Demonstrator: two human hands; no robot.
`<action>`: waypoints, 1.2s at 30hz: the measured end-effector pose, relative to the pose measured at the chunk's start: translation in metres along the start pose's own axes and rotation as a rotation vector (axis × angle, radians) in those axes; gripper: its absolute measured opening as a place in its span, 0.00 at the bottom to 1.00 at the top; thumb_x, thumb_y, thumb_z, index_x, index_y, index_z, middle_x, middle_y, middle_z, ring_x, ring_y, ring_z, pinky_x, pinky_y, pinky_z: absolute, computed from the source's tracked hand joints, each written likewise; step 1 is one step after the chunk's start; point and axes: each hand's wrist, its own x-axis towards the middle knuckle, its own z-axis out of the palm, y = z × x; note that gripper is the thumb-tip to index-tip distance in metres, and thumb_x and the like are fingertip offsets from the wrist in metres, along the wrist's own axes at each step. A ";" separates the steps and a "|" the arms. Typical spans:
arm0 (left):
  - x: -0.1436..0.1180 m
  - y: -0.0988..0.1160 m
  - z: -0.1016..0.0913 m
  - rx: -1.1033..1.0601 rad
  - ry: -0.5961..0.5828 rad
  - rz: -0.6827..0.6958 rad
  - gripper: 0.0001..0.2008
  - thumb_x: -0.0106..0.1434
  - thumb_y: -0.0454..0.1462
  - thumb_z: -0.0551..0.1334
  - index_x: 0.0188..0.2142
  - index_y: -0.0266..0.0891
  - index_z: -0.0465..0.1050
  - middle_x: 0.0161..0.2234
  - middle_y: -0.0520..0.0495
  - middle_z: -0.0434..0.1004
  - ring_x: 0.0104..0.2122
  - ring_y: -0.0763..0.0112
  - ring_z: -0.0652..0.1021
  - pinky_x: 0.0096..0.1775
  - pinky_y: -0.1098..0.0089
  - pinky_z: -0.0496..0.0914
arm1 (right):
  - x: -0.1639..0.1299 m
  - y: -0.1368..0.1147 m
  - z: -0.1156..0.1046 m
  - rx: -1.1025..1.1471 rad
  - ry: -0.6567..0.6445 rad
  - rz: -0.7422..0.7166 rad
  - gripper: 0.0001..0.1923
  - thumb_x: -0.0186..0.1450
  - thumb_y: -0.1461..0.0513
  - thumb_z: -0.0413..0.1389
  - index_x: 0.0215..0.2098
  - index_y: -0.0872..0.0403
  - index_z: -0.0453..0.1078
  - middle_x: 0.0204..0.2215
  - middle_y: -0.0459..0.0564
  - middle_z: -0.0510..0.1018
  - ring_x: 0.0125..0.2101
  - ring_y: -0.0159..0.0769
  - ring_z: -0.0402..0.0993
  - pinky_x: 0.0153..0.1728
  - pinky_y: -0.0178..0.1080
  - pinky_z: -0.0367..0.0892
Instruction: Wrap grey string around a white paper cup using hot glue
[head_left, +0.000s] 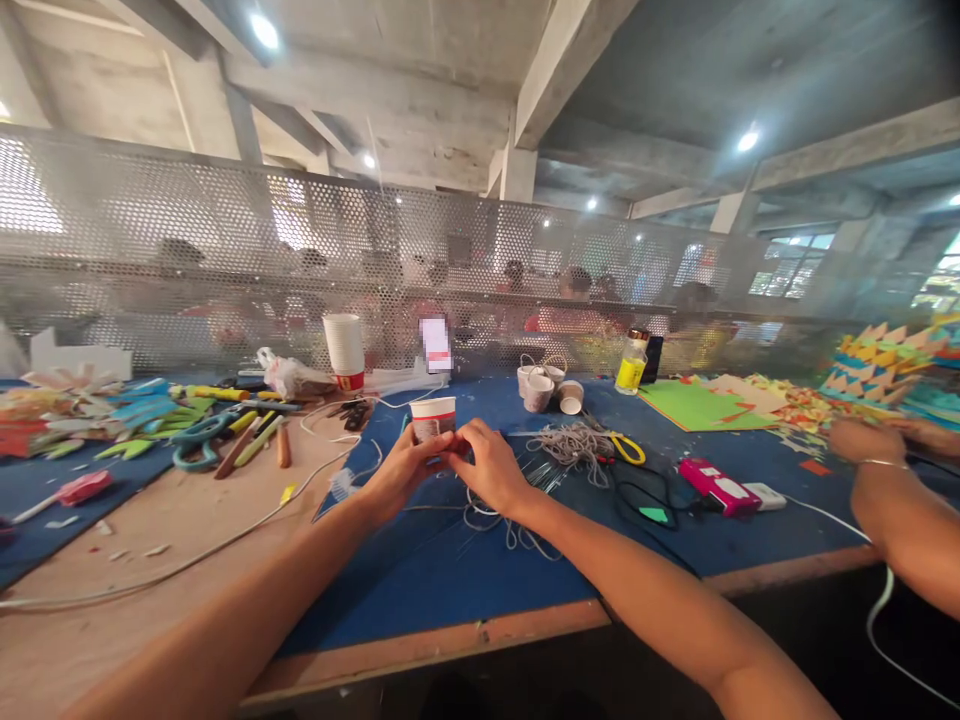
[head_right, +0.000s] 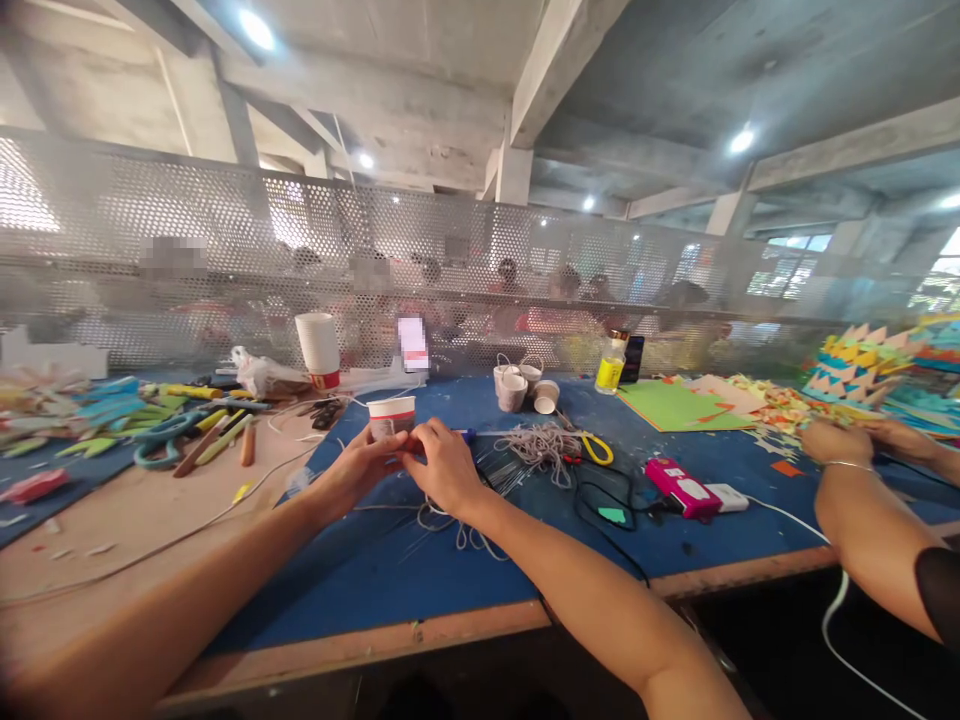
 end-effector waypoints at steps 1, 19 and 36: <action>0.000 0.000 0.000 -0.004 -0.004 -0.006 0.18 0.60 0.40 0.73 0.48 0.39 0.75 0.43 0.43 0.82 0.42 0.62 0.81 0.46 0.62 0.75 | 0.000 0.003 0.000 0.062 0.005 0.005 0.05 0.67 0.64 0.61 0.34 0.52 0.69 0.37 0.48 0.77 0.38 0.37 0.76 0.43 0.39 0.68; 0.002 -0.004 0.000 -0.059 -0.034 -0.147 0.22 0.60 0.41 0.73 0.52 0.39 0.78 0.49 0.38 0.83 0.43 0.59 0.82 0.48 0.61 0.74 | 0.006 0.018 -0.015 0.738 0.055 0.305 0.10 0.65 0.55 0.59 0.41 0.52 0.71 0.34 0.47 0.80 0.35 0.35 0.79 0.40 0.37 0.73; 0.002 -0.009 -0.001 -0.013 -0.024 -0.108 0.19 0.62 0.43 0.72 0.49 0.38 0.77 0.47 0.40 0.82 0.44 0.61 0.82 0.47 0.62 0.75 | 0.005 0.019 -0.014 0.619 0.017 0.274 0.13 0.63 0.52 0.64 0.34 0.53 0.75 0.30 0.46 0.81 0.32 0.34 0.77 0.37 0.37 0.71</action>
